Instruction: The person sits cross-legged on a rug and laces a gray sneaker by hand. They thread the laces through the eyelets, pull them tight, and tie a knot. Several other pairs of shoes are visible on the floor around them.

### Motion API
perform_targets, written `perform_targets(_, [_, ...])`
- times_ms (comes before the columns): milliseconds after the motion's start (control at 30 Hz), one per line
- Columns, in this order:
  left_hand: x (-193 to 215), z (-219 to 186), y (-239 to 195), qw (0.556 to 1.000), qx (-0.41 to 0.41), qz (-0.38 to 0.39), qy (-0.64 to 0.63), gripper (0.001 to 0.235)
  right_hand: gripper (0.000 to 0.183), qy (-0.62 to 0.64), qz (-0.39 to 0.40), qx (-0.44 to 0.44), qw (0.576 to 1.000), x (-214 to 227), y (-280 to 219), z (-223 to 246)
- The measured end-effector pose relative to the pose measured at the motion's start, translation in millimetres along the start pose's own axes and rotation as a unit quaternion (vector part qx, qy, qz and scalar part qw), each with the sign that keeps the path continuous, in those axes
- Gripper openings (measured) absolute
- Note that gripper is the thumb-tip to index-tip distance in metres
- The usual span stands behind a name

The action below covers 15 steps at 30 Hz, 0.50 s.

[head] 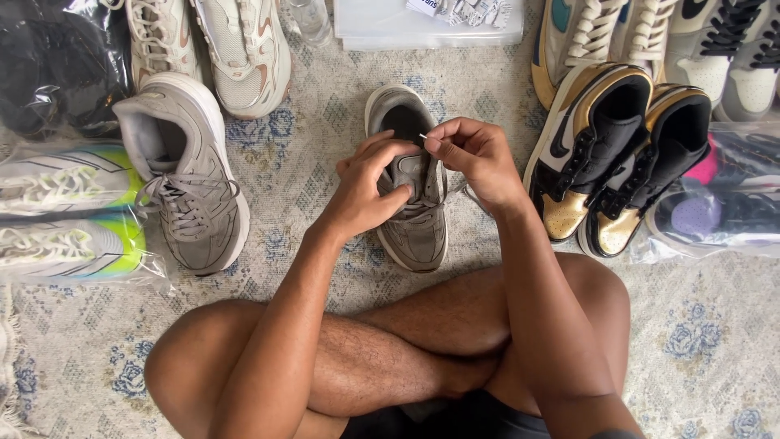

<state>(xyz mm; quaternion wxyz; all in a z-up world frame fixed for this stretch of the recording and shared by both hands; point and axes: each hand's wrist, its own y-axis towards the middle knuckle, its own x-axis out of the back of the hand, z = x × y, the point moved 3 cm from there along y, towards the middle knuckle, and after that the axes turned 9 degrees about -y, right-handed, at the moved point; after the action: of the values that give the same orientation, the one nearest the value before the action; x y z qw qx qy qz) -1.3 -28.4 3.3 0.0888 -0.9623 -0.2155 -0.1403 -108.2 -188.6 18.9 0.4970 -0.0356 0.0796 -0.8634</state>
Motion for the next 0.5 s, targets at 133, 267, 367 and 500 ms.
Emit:
perform_targets(133, [10,-18,-10,1.0,0.005,0.012,0.021,0.061,0.011,0.006,-0.004,0.005,1.0,0,-4,-2])
perform_targets(267, [21,-19,-21,0.999,-0.012,0.016,0.028,0.061,0.012,0.012,-0.011,0.009,1.0,-2,-3,-6])
perform_targets(367, [23,-32,-23,0.996,-0.002,0.043,0.081,0.062,0.012,0.014,-0.019,0.015,1.0,-1,-1,-9])
perform_targets(500, [41,-73,-52,0.976,0.064,0.131,0.161,0.053,0.012,0.014,-0.013,0.023,1.0,-1,-2,-12])
